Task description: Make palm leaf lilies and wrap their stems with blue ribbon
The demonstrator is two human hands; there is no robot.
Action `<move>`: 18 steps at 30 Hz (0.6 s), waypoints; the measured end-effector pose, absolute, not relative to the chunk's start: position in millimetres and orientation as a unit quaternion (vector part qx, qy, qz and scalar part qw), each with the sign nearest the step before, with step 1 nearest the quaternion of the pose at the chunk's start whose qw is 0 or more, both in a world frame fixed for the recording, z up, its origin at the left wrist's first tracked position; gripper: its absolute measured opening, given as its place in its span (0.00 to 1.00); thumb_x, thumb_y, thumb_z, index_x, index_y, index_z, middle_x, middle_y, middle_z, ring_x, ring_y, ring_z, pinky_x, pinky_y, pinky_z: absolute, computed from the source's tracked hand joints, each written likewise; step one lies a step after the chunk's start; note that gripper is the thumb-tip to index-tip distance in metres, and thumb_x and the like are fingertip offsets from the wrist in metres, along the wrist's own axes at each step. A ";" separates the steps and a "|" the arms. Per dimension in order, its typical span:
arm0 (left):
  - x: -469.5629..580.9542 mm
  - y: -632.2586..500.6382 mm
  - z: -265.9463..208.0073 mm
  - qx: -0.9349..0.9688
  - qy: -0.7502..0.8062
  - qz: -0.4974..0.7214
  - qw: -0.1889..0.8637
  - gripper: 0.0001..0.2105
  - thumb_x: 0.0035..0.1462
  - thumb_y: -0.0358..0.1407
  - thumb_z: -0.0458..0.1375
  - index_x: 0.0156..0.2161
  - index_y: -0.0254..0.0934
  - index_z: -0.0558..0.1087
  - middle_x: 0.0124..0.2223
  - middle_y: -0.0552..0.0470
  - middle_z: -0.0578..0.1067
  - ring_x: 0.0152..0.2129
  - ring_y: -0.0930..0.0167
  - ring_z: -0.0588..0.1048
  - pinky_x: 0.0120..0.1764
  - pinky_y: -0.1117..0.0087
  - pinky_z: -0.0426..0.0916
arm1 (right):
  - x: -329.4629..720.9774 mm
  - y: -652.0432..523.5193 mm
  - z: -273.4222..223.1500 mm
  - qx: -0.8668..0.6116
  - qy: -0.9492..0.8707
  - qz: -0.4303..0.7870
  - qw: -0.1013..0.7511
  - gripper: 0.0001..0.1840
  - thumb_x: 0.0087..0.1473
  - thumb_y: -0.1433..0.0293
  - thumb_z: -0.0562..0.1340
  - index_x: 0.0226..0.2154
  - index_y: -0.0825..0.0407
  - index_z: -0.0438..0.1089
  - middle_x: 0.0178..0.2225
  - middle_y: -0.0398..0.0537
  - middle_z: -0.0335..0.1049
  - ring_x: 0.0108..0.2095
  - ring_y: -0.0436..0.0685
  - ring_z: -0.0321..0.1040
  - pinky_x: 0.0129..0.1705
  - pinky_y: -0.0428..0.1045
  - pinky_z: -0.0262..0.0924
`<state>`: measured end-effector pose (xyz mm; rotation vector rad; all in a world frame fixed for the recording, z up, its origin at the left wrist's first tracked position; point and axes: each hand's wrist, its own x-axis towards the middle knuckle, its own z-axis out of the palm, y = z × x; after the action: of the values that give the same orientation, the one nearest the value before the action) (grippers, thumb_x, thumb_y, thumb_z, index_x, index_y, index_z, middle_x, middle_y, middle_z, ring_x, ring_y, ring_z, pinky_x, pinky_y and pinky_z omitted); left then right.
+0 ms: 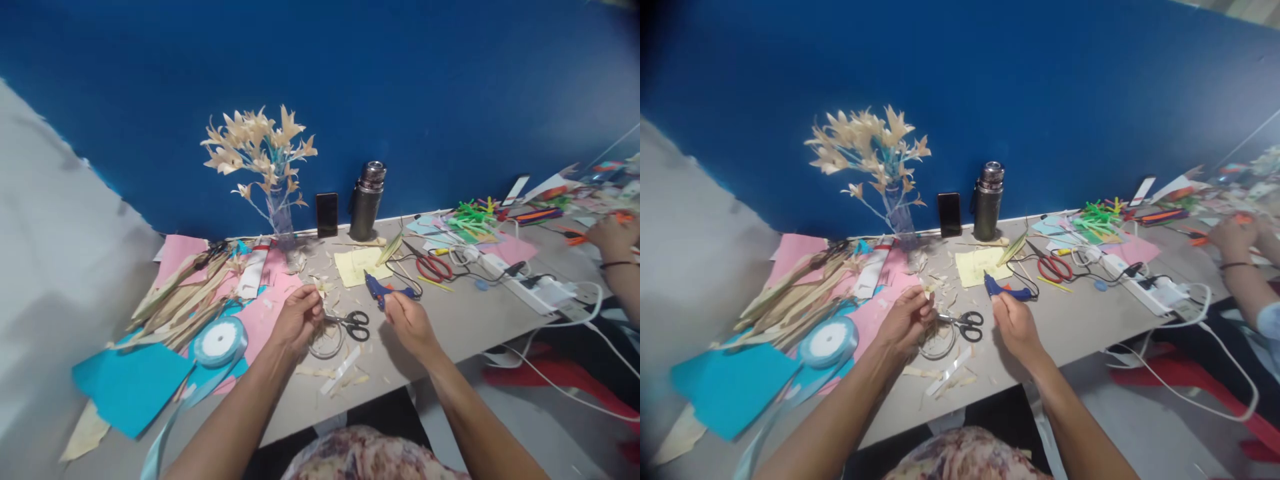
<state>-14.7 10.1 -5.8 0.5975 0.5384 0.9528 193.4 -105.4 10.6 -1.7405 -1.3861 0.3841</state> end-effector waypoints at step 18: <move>-21.3 19.7 -5.6 0.248 0.241 0.460 0.818 0.16 0.44 0.29 0.72 0.35 0.34 0.69 0.30 0.54 0.75 0.17 0.82 0.64 0.19 0.80 0.57 | 164.7 -36.8 5.4 -0.731 -0.655 0.057 0.182 0.08 0.61 0.72 0.60 0.34 0.50 0.76 0.37 0.50 0.73 0.38 0.56 0.71 0.37 0.47 0.59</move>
<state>-21.3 19.7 -5.6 0.5290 0.5138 0.9792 164.7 -36.8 5.4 -2.0647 -1.8481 0.1596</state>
